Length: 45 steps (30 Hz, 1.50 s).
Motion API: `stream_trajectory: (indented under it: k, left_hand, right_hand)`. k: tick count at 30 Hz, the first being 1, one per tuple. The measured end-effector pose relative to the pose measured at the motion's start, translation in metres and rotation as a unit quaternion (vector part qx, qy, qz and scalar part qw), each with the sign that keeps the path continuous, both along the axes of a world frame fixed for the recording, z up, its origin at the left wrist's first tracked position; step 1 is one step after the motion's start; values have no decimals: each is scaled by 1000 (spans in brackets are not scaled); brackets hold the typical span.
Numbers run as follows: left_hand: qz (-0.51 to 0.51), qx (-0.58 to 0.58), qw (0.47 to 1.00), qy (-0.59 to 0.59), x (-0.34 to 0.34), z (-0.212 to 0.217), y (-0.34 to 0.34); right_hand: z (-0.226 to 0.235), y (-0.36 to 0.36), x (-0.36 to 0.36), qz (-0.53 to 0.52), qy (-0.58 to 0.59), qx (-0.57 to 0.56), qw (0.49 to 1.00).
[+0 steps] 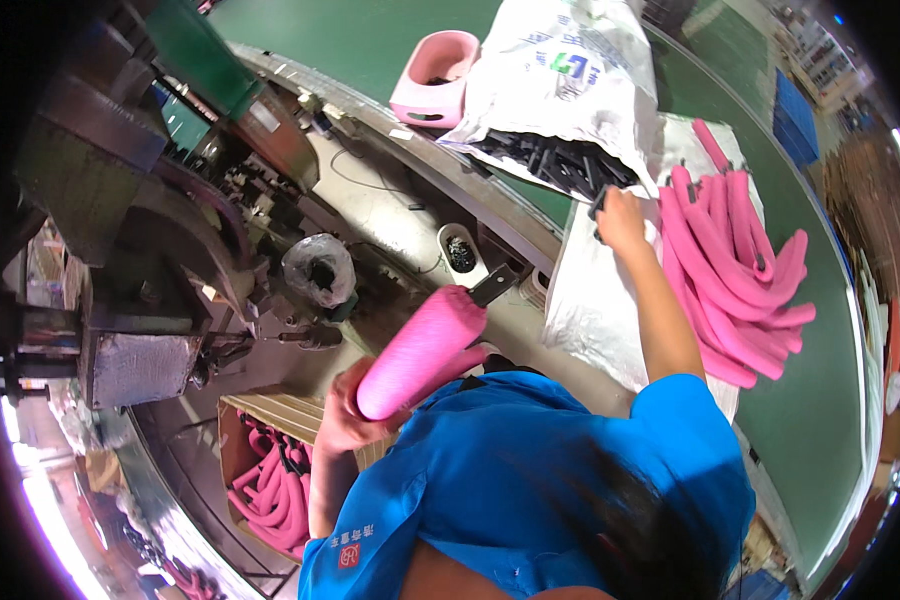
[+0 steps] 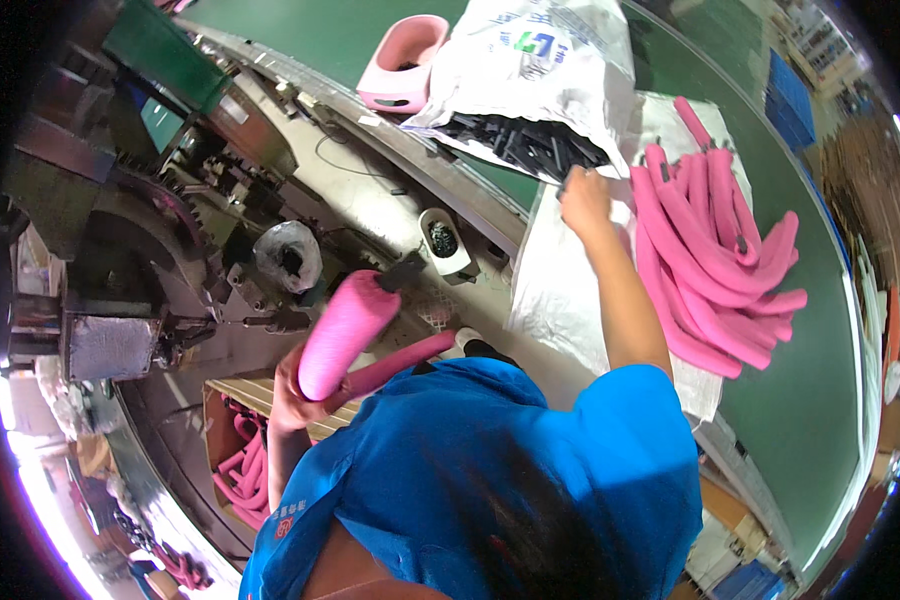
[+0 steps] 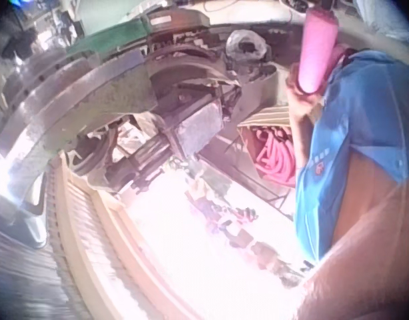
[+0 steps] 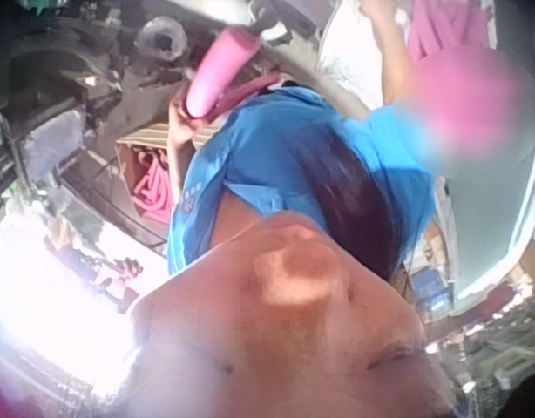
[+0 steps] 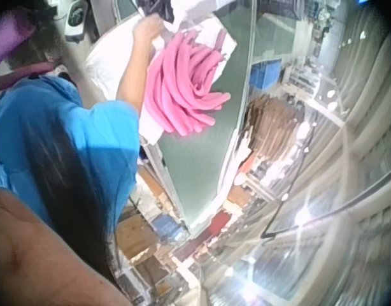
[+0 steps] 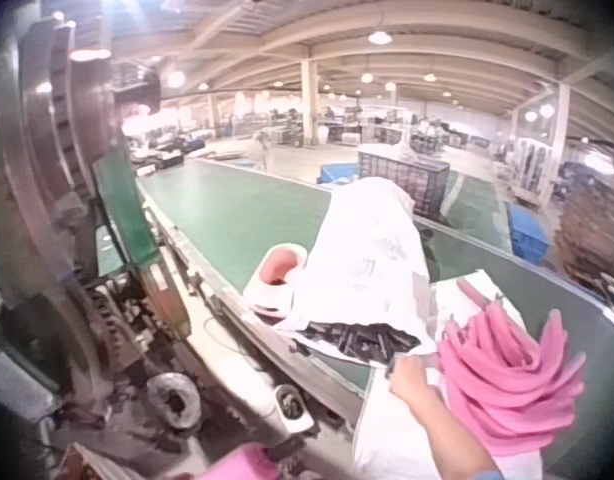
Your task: The person repeatedly picks up pink foam handles and black plastic caps, inserts the caps into the handles, and places the assembled units into a cardboard box. The process is continuous and repetitive throughout the clip.
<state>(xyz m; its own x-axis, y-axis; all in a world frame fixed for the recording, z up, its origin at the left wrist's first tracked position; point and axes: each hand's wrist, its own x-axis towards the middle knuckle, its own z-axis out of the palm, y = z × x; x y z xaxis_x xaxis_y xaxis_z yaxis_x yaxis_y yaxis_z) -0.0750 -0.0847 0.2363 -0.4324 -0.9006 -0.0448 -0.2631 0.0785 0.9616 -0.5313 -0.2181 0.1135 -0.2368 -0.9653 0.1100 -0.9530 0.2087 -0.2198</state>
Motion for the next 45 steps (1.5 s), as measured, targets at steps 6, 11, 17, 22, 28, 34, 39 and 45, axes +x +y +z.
stream_trajectory:
  k: [6,11,17,22,28,34,39,45]
  left_hand:
    - [-7,21,988,-153,-11,16,16]
    - [53,33,983,-171,-6,6,31]
    - [140,9,981,-136,-8,-3,41]
    - [201,12,973,-111,-3,-6,55]
    - [224,27,967,-121,5,-4,66]
    - [240,26,963,-117,9,-9,73]
    - [246,33,963,-101,16,-6,73]
    - [209,67,972,-90,22,-3,74]
  right_hand:
    - [-56,-10,-58,-86,17,70,994]
    - [29,-15,17,9,-132,-105,986]
    - [115,46,180,149,-752,57,640]
    - [129,57,214,224,-796,110,551]
    - [124,56,230,248,-811,181,498]
    - [116,55,245,199,-862,250,393]
    - [120,51,249,163,-873,276,368]
    - [125,48,253,200,-856,297,372]
